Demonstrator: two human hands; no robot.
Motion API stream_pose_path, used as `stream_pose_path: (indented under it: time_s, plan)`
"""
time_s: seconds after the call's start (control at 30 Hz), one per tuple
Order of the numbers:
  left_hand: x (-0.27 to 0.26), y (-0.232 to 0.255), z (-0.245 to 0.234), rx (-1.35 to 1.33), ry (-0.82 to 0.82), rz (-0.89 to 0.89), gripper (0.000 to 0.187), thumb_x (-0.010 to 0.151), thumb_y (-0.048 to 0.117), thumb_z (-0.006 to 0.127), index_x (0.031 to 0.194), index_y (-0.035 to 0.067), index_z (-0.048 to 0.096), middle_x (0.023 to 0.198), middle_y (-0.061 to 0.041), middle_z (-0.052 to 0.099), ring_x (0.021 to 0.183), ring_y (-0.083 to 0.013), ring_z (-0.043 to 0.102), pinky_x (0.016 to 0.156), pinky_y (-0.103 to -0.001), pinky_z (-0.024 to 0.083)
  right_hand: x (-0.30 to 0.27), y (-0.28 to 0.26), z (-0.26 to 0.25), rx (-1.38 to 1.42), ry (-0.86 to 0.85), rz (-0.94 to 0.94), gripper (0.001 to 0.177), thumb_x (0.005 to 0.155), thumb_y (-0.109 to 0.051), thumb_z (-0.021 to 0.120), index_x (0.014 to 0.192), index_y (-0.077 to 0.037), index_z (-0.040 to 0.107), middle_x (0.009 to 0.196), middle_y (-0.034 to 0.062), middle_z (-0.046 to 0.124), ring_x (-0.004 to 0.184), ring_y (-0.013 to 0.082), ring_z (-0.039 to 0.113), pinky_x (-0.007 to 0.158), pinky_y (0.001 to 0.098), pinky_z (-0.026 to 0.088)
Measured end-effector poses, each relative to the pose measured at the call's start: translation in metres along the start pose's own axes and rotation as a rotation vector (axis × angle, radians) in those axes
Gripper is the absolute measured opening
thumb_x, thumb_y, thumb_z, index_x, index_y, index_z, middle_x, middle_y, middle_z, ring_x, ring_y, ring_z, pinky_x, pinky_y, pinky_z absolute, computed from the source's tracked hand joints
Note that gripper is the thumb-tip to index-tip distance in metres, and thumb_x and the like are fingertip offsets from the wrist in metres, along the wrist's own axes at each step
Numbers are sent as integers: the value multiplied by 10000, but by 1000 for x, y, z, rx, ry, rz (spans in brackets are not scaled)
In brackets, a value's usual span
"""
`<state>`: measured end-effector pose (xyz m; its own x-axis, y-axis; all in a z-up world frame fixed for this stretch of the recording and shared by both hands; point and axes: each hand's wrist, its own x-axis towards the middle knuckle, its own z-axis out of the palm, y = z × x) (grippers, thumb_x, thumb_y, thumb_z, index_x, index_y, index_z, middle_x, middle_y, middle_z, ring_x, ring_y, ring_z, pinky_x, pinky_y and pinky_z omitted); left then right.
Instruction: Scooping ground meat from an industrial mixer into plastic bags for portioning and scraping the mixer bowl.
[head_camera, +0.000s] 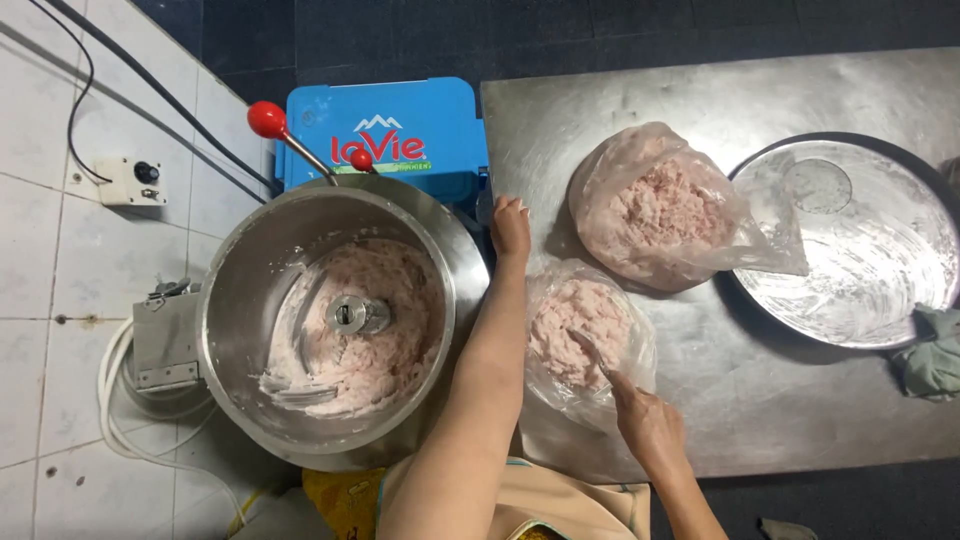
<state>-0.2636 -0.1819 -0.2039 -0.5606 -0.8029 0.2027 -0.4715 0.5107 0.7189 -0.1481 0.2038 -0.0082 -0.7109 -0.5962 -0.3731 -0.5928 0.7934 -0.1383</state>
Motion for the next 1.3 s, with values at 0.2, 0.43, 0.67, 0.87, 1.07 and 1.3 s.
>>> stream_pose_path:
  time_s: [0.2,0.43,0.67,0.87,1.07,1.3]
  plan:
    - [18,1,4,23,-49,-94,153,935,5,572,963,-29,718,966,-211,667,899,-438,669,750,-508,554,-1,-10,-17,38,-30,52,389,1046,-351,448,1428,-391,509,858,138,763,742,440,710,590,524,495]
    - [55,54,-93,-227,55,-86,127,857,176,780,960,103,799,862,-103,778,841,-322,761,774,-432,616,-4,-6,-43,66,-45,142,366,1055,-401,480,1366,-371,671,964,198,801,950,425,767,887,564,574]
    - [-100,206,-252,-1158,-406,45,214,886,99,808,1095,98,765,1034,-94,777,1024,-188,733,959,-361,578,-19,-8,-75,102,-17,211,320,1048,-441,496,1278,-402,716,907,171,804,931,412,770,849,557,590]
    - [-154,133,-187,119,-448,442,540,726,285,890,1171,168,608,1075,-62,585,1074,-329,614,958,-485,463,-51,-5,-90,38,19,236,354,1080,-425,481,1363,-373,687,989,201,808,978,437,762,906,586,579]
    - [-140,101,-158,291,-506,343,291,594,214,930,848,190,790,1144,-64,511,1111,-343,472,894,-419,414,-41,-21,-107,59,267,82,321,1083,-287,567,1370,-265,710,1057,147,799,935,383,768,817,571,606]
    - [-31,71,-90,-98,-136,-154,229,866,154,737,1089,106,713,1104,-110,677,1065,-351,701,911,-466,585,-27,1,-61,125,188,136,328,1071,-371,550,1360,-320,697,928,255,780,911,465,752,829,588,581]
